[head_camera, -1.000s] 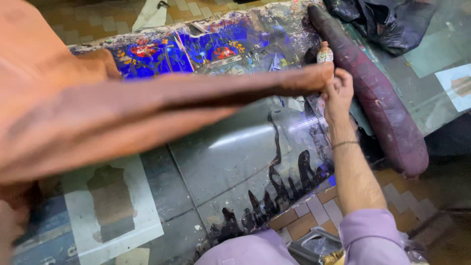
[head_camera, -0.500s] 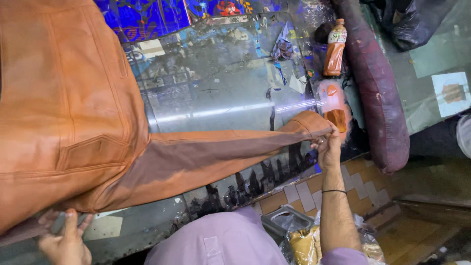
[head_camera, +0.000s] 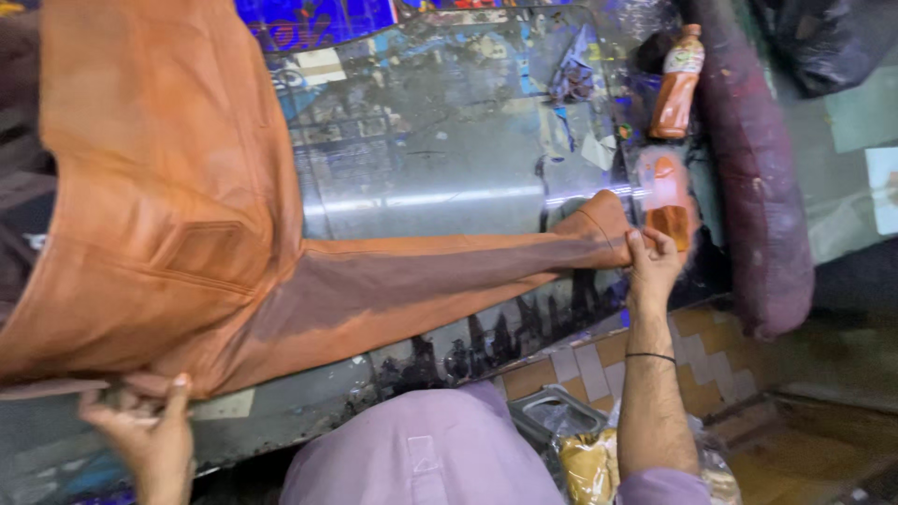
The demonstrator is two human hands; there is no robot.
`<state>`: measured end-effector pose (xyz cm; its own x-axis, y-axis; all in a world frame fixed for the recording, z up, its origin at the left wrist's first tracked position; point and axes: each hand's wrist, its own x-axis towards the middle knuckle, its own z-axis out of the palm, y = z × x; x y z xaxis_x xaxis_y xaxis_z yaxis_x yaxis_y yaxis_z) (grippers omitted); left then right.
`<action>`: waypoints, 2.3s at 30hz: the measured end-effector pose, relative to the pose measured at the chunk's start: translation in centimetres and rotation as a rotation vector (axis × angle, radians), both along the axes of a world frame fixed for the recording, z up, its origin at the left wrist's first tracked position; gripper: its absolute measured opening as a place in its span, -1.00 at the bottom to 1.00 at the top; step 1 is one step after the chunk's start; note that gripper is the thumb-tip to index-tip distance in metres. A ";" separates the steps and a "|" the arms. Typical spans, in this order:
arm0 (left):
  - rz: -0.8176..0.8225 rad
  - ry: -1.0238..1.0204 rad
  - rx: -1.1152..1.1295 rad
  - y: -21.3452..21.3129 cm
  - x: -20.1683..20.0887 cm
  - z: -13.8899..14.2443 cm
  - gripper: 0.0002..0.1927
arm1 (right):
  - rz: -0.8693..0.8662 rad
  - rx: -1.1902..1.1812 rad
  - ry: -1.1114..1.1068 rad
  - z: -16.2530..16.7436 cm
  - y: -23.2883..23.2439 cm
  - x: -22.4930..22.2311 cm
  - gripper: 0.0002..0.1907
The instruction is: The person lays a brown leather jacket on a work table and rubs an orange dye block over the sleeve, spreading color along the leather. They reposition the jacket and continue rubbing dye over different sections of the sleeve and shoulder area.
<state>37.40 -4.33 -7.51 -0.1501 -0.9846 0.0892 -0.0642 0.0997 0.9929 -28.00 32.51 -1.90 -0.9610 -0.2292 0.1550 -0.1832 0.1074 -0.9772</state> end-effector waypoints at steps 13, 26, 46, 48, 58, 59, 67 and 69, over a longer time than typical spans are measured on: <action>-0.283 -0.366 -0.663 2.1 -15.2 10.7 -0.76 | 0.220 0.215 0.149 4.7 -0.7 -1.5 -0.62; -0.819 -0.924 -1.021 -1.0 -20.9 8.0 -0.17 | 0.156 0.438 -0.128 8.8 -6.3 -1.3 -0.62; -1.335 -0.574 -1.088 5.4 -37.4 5.7 -0.26 | -0.246 0.367 -0.205 4.2 0.5 6.4 -0.51; -1.411 -0.527 -1.035 5.8 -39.7 5.7 -0.25 | -0.090 0.272 -0.436 3.5 0.9 7.1 -0.45; -1.572 -0.417 -0.881 5.4 -47.3 7.4 -0.16 | 0.141 0.169 -0.664 3.2 -4.4 5.8 -0.51; -1.582 -0.398 -0.878 5.5 -47.6 7.7 -0.14 | 0.158 0.188 -0.600 2.5 -4.6 5.5 -0.53; -1.616 -0.681 -1.197 8.3 -48.1 8.1 -0.08 | 0.251 0.022 -0.434 -2.6 -1.2 5.7 -0.61; -1.526 -0.763 -1.335 9.3 -47.7 8.0 -0.11 | 0.245 0.125 -0.414 -2.5 -0.5 6.4 -0.58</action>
